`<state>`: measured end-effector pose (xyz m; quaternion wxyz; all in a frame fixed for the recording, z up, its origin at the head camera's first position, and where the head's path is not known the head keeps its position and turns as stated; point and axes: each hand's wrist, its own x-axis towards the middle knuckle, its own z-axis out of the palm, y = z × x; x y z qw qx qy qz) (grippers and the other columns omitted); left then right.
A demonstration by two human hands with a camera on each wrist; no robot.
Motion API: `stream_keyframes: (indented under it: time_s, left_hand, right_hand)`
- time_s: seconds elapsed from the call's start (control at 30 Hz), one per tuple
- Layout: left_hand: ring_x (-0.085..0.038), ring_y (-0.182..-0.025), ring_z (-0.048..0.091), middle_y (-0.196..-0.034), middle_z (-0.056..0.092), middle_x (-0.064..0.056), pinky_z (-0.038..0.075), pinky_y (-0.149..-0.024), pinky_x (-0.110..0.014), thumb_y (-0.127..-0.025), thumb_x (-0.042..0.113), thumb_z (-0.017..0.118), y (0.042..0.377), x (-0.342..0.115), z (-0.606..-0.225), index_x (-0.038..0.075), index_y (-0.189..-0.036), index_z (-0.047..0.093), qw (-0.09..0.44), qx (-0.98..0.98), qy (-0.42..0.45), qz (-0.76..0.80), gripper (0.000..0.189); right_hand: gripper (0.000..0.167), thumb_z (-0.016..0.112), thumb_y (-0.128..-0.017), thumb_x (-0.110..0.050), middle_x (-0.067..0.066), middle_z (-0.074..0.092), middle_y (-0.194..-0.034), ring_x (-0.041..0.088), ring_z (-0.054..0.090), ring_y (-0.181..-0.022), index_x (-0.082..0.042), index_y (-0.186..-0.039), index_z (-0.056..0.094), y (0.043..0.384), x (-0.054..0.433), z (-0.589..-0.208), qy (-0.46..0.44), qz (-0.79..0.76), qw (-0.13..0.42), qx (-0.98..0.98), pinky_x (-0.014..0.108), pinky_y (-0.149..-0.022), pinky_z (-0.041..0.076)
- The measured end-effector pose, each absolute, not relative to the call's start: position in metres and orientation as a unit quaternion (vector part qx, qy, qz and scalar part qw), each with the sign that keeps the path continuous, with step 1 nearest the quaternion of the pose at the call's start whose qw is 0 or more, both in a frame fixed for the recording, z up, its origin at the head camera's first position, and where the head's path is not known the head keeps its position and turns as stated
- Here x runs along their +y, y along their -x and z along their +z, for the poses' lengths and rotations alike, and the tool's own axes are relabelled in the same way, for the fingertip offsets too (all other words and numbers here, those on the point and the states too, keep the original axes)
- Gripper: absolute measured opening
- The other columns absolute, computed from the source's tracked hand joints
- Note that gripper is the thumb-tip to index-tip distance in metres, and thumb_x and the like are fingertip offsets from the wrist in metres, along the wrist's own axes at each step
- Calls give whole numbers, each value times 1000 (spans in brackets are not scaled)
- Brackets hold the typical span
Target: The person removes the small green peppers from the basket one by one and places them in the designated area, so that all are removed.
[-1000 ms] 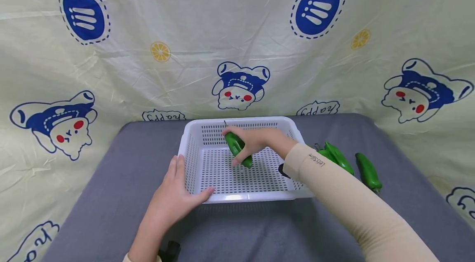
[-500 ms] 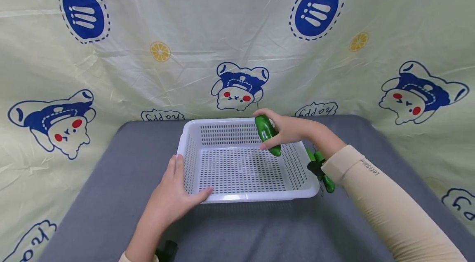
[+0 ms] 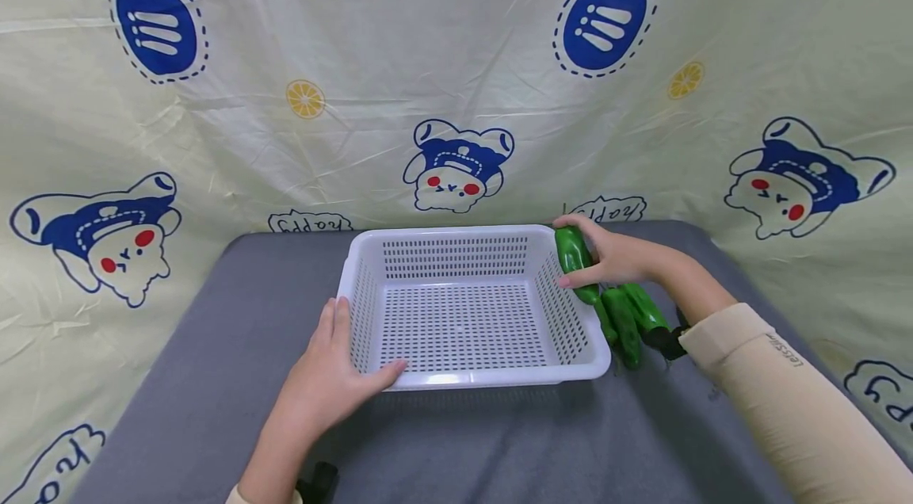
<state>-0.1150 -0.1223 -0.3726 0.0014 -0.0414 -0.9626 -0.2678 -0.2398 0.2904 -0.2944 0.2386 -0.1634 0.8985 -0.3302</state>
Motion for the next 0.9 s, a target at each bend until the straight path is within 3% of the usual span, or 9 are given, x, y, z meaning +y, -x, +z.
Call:
stream_keyframes:
  time_s: [0.17, 0.4, 0.9]
  left_hand:
    - [-43, -145, 31, -165, 8, -22, 39, -107, -61, -76, 81, 59, 114, -122, -372, 2, -159, 7, 0, -962, 41, -270, 126]
    - [-43, -144, 32, -165, 8, -22, 40, -106, -61, -76, 80, 60, 115, -122, -372, 2, -159, 7, 0, -963, 41, -266, 125]
    - [-43, -145, 32, -165, 8, -22, 40, -105, -61, -76, 80, 59, 115, -122, -370, 3, -159, 7, -2, -964, 39, -264, 125]
  right_hand:
    - [102, 77, -85, -43, 20, 59, -119, 22, 67, -90, -23, -154, 5, 235, 314, -300, 143, -295, 208, 921, 40, -83, 53]
    - [103, 75, -83, -52, 26, 50, -123, 30, 61, -100, -17, -154, 8, 230, 343, -316, 111, -236, 180, 948, 46, -83, 51]
    - [109, 71, -79, -66, 21, 60, -105, 29, 58, -87, -14, -154, 12, 232, 345, -355, 82, -139, 209, 964, 42, -73, 46]
